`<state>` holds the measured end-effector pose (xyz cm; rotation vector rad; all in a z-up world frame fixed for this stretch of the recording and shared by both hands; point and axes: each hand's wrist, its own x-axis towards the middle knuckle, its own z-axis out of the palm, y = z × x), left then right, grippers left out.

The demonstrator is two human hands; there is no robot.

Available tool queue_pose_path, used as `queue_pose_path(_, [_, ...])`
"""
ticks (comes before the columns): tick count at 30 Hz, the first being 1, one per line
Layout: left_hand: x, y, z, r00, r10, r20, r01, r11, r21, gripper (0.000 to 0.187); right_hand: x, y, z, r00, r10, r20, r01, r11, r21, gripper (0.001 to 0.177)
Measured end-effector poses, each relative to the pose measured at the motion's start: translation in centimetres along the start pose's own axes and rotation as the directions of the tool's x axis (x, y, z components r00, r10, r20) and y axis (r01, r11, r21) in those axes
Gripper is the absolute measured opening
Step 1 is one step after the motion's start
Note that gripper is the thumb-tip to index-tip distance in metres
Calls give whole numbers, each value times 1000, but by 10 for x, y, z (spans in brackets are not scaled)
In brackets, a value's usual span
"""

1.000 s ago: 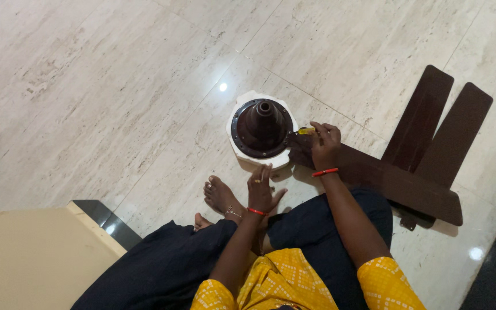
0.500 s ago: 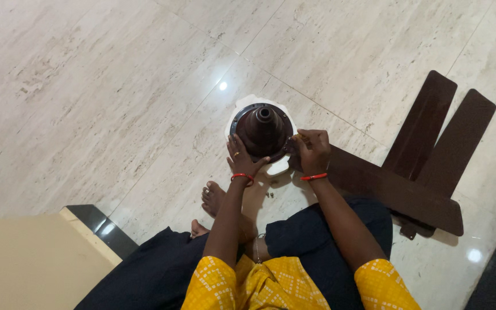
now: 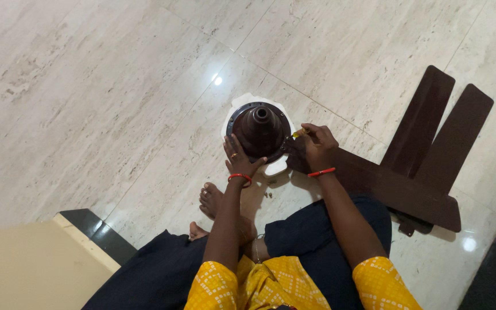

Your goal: The person sits on the floor and uses a screwdriver to loosen and remove the screws securing the fan blades to the motor housing. They remove the blades one by one and place them on the floor.

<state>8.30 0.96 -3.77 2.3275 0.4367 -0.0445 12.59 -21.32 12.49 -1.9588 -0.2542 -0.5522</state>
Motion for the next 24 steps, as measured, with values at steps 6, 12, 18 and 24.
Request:
queue_pose_path(6, [-10, 26, -14, 997, -72, -17, 74, 994, 86, 148, 5, 3, -4, 991, -4, 133, -14, 991, 132, 27])
queue_pose_path(12, [-43, 101, -26, 821, 464, -333, -533, 832, -154, 89, 6, 6, -2, 969, 34, 244, -109, 948, 298, 26])
queue_pose_path(18, [-24, 161, -37, 786, 575, -229, -603, 794, -77, 48, -3, 16, 0, 980, 8, 201, -39, 987, 154, 59])
queue_pose_path(24, [-13, 175, -44, 782, 595, -188, -592, 802, 77, 23, 0, 29, -7, 967, 81, 242, -129, 973, 190, 77])
